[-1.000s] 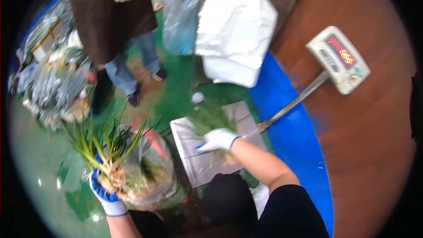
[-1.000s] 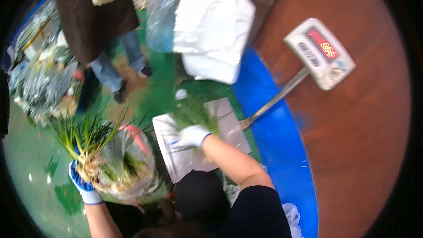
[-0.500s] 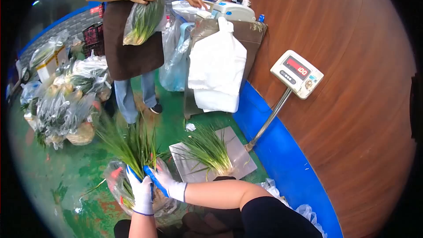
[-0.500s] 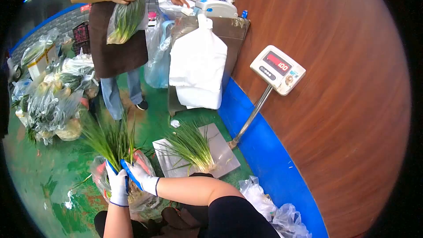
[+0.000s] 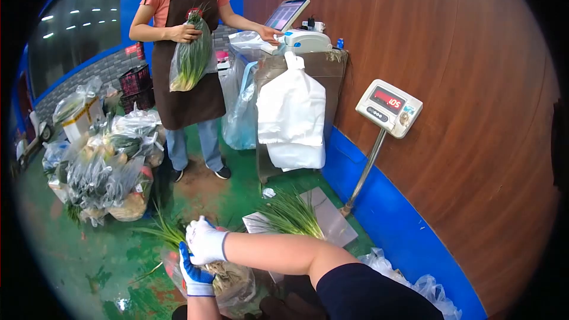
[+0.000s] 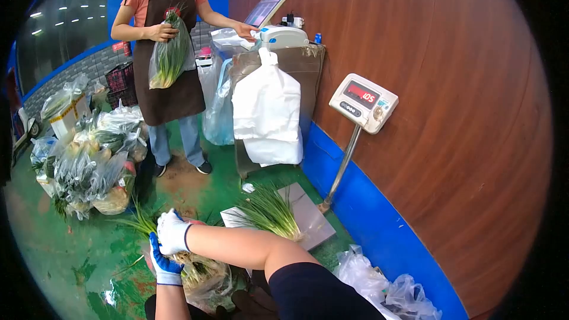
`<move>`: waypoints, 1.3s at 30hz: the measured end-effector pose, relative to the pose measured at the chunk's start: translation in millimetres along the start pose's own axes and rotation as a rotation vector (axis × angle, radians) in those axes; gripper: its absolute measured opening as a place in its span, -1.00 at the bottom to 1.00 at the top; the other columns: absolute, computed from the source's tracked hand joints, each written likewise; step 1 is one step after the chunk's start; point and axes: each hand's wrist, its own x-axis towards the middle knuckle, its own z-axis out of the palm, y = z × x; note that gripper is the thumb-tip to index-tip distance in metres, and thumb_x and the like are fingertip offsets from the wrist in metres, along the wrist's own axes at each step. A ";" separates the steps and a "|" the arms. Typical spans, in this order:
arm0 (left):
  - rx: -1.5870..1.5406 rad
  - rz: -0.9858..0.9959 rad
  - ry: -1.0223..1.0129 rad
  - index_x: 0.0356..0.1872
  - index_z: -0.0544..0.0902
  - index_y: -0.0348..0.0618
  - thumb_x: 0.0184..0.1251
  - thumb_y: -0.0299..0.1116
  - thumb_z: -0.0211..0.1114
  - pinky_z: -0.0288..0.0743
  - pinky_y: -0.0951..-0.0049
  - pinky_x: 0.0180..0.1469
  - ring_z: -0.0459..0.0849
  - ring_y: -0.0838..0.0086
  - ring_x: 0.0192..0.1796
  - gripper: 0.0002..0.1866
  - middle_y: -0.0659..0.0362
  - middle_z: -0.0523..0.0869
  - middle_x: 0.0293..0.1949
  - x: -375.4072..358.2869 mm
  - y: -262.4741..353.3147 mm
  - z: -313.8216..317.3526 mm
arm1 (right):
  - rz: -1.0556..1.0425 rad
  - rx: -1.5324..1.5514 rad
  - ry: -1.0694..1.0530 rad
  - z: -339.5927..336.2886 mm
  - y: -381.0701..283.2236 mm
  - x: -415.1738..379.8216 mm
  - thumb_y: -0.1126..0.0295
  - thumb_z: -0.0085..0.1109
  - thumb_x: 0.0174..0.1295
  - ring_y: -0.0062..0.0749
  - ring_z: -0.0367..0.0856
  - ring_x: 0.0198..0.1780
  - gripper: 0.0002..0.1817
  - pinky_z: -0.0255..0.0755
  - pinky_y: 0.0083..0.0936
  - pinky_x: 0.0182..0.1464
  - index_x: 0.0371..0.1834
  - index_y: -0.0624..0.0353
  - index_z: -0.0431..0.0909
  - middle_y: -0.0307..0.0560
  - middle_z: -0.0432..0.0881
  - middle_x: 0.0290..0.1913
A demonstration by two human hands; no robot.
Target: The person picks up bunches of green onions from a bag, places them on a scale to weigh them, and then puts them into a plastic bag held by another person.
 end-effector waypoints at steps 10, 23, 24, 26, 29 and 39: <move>-0.131 0.223 0.320 -0.07 0.50 -0.28 0.22 -0.36 0.22 0.57 0.38 -0.17 0.65 0.32 -0.27 -0.70 0.00 0.67 -0.18 20.5 41.7 -69.6 | 0.114 0.266 0.556 -15.9 90.4 -95.7 -0.27 0.12 0.02 0.08 0.50 0.10 0.03 0.41 -0.24 0.12 0.43 0.17 0.01 0.35 0.40 0.18; -0.061 0.129 0.253 0.12 0.49 -0.31 0.24 -0.15 0.17 0.41 0.17 0.14 0.56 0.17 0.02 -0.49 0.01 0.60 0.03 4.6 61.9 -59.6 | 1.568 -0.475 0.195 -25.5 321.3 -390.0 0.14 0.22 0.04 -0.18 0.48 0.09 0.04 0.31 -0.15 0.05 0.52 -0.10 -0.29 0.06 0.37 0.18; -0.058 0.146 0.268 0.13 0.49 -0.30 0.25 -0.15 0.16 0.43 0.16 0.12 0.57 0.17 0.00 -0.48 0.02 0.61 0.00 2.2 59.4 -53.5 | 1.559 -0.526 0.236 -18.7 324.9 -389.7 0.12 0.24 0.03 -0.17 0.49 0.08 0.05 0.31 -0.15 0.04 0.52 -0.08 -0.28 0.07 0.37 0.17; -0.058 0.172 0.290 0.12 0.50 -0.29 0.25 -0.14 0.15 0.44 0.15 0.09 0.58 0.16 -0.03 -0.49 0.02 0.62 -0.02 2.7 56.1 -55.7 | 1.575 -0.498 0.275 -11.0 333.8 -389.5 0.09 0.26 0.01 -0.17 0.48 0.07 0.07 0.31 -0.16 0.04 0.52 -0.06 -0.27 0.09 0.36 0.18; -0.027 0.180 0.272 0.09 0.52 -0.29 0.24 -0.13 0.14 0.47 0.12 0.04 0.60 0.15 -0.07 -0.50 0.03 0.64 -0.06 -1.0 54.8 -44.3 | 1.588 -0.426 0.330 -18.8 331.0 -383.5 0.02 0.34 -0.05 -0.16 0.48 0.08 0.14 0.28 -0.19 0.08 0.51 0.05 -0.23 0.17 0.32 0.23; -0.273 0.181 0.292 -0.01 0.48 -0.23 0.19 -0.39 0.20 0.57 0.25 -0.16 0.64 0.21 -0.23 -0.67 -0.12 0.59 0.04 9.7 44.8 -35.6 | 1.671 -0.317 0.074 -51.7 311.4 -365.2 0.09 0.18 0.06 -0.23 0.56 0.10 0.05 0.40 -0.29 0.07 0.49 0.22 -0.29 0.12 0.50 0.14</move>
